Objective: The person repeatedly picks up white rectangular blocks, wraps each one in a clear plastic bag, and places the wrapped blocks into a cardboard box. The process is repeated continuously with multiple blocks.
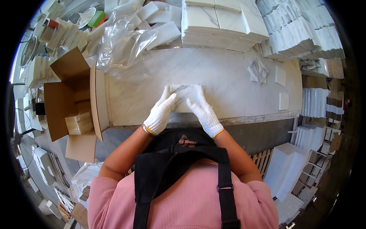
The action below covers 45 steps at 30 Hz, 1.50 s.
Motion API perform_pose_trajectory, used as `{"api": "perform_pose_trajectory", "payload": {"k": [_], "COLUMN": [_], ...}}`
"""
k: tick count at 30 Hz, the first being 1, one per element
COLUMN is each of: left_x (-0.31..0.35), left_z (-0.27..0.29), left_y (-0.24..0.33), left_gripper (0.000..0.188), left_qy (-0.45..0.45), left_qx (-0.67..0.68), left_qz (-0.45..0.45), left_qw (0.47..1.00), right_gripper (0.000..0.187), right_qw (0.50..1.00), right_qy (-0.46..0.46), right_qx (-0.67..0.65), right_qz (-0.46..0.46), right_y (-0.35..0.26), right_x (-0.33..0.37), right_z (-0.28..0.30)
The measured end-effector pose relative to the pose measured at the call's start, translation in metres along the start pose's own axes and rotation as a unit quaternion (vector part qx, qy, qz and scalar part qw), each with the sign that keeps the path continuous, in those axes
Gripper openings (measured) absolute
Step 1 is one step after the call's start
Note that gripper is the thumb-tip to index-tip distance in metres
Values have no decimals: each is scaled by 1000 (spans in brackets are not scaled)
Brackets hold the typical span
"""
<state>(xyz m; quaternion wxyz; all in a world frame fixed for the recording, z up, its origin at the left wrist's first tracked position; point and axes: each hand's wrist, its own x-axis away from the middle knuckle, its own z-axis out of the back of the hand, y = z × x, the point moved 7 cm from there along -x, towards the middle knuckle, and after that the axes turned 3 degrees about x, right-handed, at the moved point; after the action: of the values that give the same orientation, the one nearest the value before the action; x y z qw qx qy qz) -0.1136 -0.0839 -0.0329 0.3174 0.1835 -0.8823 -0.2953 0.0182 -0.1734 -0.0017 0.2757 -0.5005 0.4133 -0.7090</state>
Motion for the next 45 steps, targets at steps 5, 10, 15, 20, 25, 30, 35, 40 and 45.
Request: {"api": "perform_pose_trajectory", "payload": {"k": [5,10,15,20,25,30,35,40,45], "left_x": [6,22,90,107,59,67,116,130,125], "left_z": [-3,16,62,78,96,70,79,76,46], "left_y": [6,7,-23,-87,-141,-151,-169,-183,-180], "left_gripper": [84,90,55,86,85,42,26,23,44], "left_qy": [1,51,135,162,198,140,201,254,233], "left_qx": [29,-20,-356,-577,-472,-271,-79,50,208], "left_qz": [13,-38,5,44,-5,-7,-48,-85,-104], "left_qw": [1000,998,925,799,859,952,975,962,944], "right_gripper": [87,75,53,69,120,68,44,30,54], "right_qw": [999,951,986,931,988,995,995,964,923], "right_qy": [-8,-7,75,-66,-103,-87,-86,-114,-124], "right_qx": [-52,-310,-102,305,94,-11,-26,-218,-332], "right_qz": [10,0,-104,-188,-73,-57,-52,-100,-152], "right_y": [-5,40,78,134,172,190,167,188,163], "right_x": [2,-17,32,81,67,38,70,91,112], "right_z": [-3,20,54,61,29,-6,-16,-35,-57]}}
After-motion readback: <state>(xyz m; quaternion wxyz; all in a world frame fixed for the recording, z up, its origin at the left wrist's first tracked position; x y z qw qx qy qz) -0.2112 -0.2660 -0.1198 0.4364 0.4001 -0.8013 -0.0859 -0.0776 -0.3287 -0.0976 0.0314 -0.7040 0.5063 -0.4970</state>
